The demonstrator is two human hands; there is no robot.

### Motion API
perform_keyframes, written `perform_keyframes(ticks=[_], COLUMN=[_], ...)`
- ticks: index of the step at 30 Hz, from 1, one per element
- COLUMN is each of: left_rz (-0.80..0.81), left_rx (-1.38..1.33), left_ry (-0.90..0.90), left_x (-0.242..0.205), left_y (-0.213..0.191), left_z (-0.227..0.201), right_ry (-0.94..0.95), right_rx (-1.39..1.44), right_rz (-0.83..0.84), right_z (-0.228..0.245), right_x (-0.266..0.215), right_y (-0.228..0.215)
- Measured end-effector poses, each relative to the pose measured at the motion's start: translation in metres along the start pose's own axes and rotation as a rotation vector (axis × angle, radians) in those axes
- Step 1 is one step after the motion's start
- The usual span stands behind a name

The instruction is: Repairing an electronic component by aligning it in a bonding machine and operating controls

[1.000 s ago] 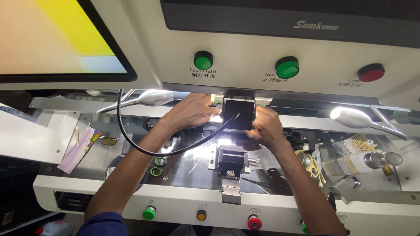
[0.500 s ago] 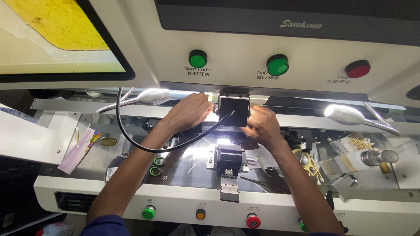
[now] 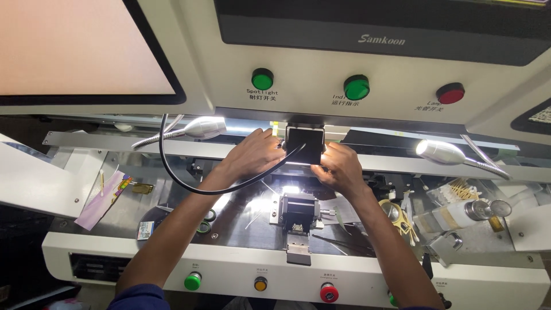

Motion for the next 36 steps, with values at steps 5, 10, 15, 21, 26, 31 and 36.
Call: perform_keyframes(ticks=[5,10,15,21,26,31,36], left_rz=[-0.002,-0.013,-0.029,-0.079,-0.109,-0.126,-0.187], left_rx=[-0.054,-0.107,-0.163,-0.161,-0.109,-0.129,-0.171], left_ry=[-0.001,-0.007,-0.005,0.013,0.040,0.038,0.028], left_x=[0.001,-0.002,-0.007,-0.015,-0.023,-0.027,-0.029], left_y=[0.001,0.002,-0.003,-0.019,-0.020,-0.022,-0.027], left_z=[0.003,0.005,0.001,-0.010,-0.012,-0.012,-0.015], right_ry=[0.001,-0.024,-0.008,0.025,0.081,0.124,0.181], right_rx=[0.011,-0.015,0.009,0.150,0.185,0.259,0.294], right_rz=[-0.004,-0.022,-0.050,-0.090,-0.134,-0.184,-0.181], right_z=[0.000,0.006,0.015,0.033,0.041,0.056,0.064], right_x=[0.001,0.003,0.004,0.007,-0.004,-0.009,-0.019], right_y=[0.000,-0.002,-0.008,-0.026,-0.036,-0.059,-0.076])
Point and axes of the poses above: each hand's wrist, its own x-axis towards the middle knuckle, its own y-axis out of the palm, z = x × y, the point moved 3 cm from there along x, towards the middle knuckle, and after that the axes turned 3 degrees about -x, right-handed, at the moved point
